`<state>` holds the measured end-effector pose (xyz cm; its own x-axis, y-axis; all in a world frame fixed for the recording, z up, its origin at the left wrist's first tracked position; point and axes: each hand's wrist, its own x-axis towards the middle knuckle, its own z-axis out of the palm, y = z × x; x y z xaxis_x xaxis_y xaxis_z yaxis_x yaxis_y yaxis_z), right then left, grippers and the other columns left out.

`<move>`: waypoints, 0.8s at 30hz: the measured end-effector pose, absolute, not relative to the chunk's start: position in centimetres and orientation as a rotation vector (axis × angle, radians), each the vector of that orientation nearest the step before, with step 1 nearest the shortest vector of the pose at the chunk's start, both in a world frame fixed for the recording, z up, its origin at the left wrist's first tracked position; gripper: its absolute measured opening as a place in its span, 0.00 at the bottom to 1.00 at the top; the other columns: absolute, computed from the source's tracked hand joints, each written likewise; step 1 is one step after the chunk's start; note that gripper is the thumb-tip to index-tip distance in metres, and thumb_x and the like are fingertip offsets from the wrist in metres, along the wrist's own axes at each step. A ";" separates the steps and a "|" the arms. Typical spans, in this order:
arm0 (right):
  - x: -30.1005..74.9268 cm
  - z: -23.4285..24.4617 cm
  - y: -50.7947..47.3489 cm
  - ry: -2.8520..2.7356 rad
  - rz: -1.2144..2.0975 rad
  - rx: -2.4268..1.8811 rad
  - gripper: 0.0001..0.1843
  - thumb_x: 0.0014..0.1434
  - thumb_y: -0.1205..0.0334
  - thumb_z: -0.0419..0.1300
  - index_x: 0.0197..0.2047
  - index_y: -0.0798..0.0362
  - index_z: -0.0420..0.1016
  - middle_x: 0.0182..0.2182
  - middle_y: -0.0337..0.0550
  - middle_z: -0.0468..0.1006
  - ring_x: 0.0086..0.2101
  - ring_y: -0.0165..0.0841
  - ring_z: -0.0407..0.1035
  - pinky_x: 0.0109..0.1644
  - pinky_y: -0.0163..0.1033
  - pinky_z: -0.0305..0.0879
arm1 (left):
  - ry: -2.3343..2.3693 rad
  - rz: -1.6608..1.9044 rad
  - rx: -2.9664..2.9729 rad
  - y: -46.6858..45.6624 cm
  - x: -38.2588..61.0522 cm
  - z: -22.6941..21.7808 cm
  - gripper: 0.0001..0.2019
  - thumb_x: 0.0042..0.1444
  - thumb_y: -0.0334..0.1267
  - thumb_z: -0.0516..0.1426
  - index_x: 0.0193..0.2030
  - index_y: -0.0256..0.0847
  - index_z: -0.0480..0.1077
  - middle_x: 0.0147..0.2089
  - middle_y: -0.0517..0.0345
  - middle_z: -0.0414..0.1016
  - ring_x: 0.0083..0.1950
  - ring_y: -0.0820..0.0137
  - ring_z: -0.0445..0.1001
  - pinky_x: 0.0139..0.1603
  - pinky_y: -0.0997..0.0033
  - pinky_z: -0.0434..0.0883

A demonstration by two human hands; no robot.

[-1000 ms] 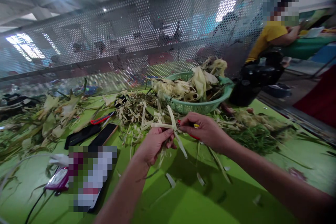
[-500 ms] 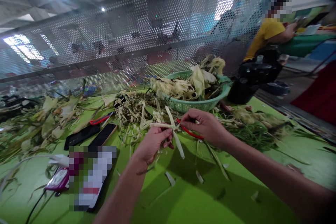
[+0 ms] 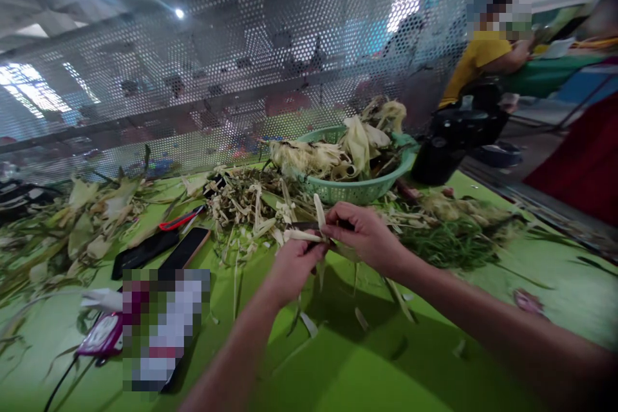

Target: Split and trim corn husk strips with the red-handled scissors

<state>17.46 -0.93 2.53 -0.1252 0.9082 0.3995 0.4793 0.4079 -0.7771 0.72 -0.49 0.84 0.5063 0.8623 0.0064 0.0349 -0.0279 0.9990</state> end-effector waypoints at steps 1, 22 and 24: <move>17.4 2.5 -1.0 -1.758 0.571 -1.200 0.10 0.55 0.59 0.59 0.25 0.54 0.69 0.25 0.38 0.68 0.29 0.30 0.63 0.33 0.35 0.58 | 0.824 0.793 1.456 -0.6 0.8 0.9 0.10 0.52 0.43 0.58 0.33 0.38 0.73 0.26 0.60 0.64 0.27 0.74 0.57 0.27 0.76 0.55; 15.7 2.0 -2.1 -1.575 0.995 -1.207 0.11 0.57 0.54 0.58 0.36 0.53 0.68 0.30 0.39 0.72 0.25 0.28 0.65 0.26 0.34 0.62 | 0.826 1.119 0.767 0.1 1.0 0.4 0.17 0.50 0.47 0.61 0.41 0.36 0.74 0.30 0.58 0.74 0.24 0.79 0.65 0.27 0.77 0.63; 15.4 1.5 -1.8 -1.503 1.098 -1.128 0.12 0.57 0.53 0.59 0.36 0.54 0.67 0.30 0.40 0.72 0.28 0.30 0.67 0.29 0.35 0.65 | 0.792 1.119 0.760 0.0 1.1 0.3 0.17 0.49 0.46 0.62 0.41 0.36 0.74 0.29 0.58 0.74 0.24 0.79 0.65 0.26 0.78 0.62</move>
<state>15.37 -1.85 1.54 -0.1475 0.9764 0.1579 0.1467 0.1795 -0.9728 1.10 0.01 0.32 0.2376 0.9581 -0.1600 -0.4700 0.2576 0.8443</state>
